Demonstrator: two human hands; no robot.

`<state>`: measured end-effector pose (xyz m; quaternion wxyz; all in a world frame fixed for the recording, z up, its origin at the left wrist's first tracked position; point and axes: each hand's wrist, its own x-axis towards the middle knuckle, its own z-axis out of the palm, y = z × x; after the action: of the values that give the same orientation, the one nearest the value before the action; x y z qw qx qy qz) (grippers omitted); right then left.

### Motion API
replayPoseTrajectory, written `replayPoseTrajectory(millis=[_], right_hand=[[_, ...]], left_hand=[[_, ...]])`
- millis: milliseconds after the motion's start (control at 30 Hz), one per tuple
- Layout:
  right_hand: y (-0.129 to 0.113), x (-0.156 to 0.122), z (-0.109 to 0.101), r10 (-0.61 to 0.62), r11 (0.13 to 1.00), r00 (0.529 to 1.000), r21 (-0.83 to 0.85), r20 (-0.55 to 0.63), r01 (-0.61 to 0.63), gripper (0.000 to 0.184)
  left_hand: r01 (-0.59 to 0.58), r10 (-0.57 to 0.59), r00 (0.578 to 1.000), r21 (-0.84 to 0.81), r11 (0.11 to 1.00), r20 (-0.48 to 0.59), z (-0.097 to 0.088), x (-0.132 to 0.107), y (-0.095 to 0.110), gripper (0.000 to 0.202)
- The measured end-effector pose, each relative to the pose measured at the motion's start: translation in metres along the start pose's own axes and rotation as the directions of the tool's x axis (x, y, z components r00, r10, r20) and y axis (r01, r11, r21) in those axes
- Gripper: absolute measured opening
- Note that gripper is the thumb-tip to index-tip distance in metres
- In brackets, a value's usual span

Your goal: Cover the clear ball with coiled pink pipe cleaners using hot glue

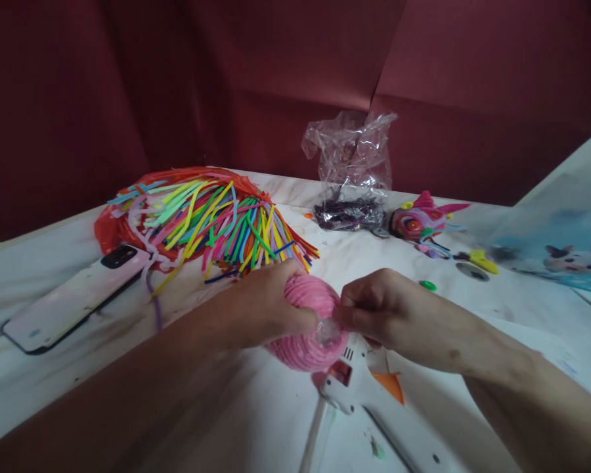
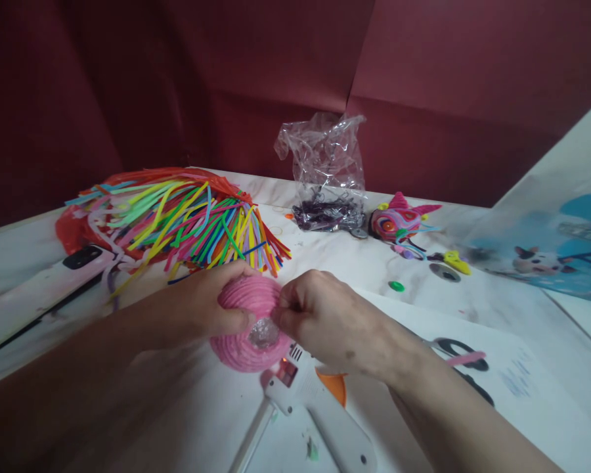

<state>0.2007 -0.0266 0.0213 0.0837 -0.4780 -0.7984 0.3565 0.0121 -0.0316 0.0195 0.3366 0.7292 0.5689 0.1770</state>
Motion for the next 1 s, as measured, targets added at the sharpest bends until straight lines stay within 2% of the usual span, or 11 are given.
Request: replayPoseTrajectory(millis=[133, 333, 500, 567, 633, 733, 800, 1000], right_hand=[[-0.0002, 0.001, -0.0004, -0.006, 1.0, 1.0, 0.011, -0.012, 0.006, 0.024], [-0.0007, 0.0029, -0.0011, 0.01, 0.999, 1.0, 0.032, 0.008, -0.01, 0.023], [-0.0037, 0.001, -0.001, 0.003, 0.998, 0.999, 0.06, 0.041, -0.005, 0.022], [-0.0052, 0.0003, -0.0013, -0.004, 0.998, 0.999, 0.065, 0.048, 0.001, 0.021], [-0.0059, -0.0004, -0.0015, -0.004, 0.998, 0.999, 0.064, 0.053, 0.0, 0.02], [-0.0059, -0.0014, -0.0012, 0.004, 0.998, 0.998, 0.061, 0.055, -0.007, 0.019], [-0.0057, -0.0018, -0.0003, 0.013, 0.999, 0.999, 0.051, 0.052, -0.015, 0.021], [0.0003, 0.0002, -0.0005, 0.035, 0.998, 0.998, 0.05, 0.06, -0.038, 0.029]], left_hand=[[0.059, -0.058, 0.998, 0.043, 0.997, -0.01, 0.0011, -0.0018, 0.0027, 0.03], [0.082, -0.08, 0.997, 0.102, 0.991, -0.025, -0.0001, -0.0037, 0.0067, 0.03], [0.1, -0.102, 0.995, 0.146, 0.984, 0.005, -0.0017, -0.0059, 0.0081, 0.037], [0.081, -0.08, 0.997, 0.124, 0.989, -0.006, -0.0003, -0.0064, 0.0053, 0.047], [0.013, -0.011, 1.0, 0.087, 0.996, -0.021, 0.0015, -0.0064, 0.0018, 0.052], [-0.085, 0.084, 0.996, 0.041, 0.996, 0.032, 0.003, -0.0061, -0.0007, 0.042], [-0.085, 0.084, 0.995, 0.032, 0.996, 0.05, 0.0034, -0.0056, 0.0002, 0.037], [-0.06, 0.062, 0.995, 0.021, 0.998, -0.073, 0.0063, -0.0002, -0.0003, 0.046]])
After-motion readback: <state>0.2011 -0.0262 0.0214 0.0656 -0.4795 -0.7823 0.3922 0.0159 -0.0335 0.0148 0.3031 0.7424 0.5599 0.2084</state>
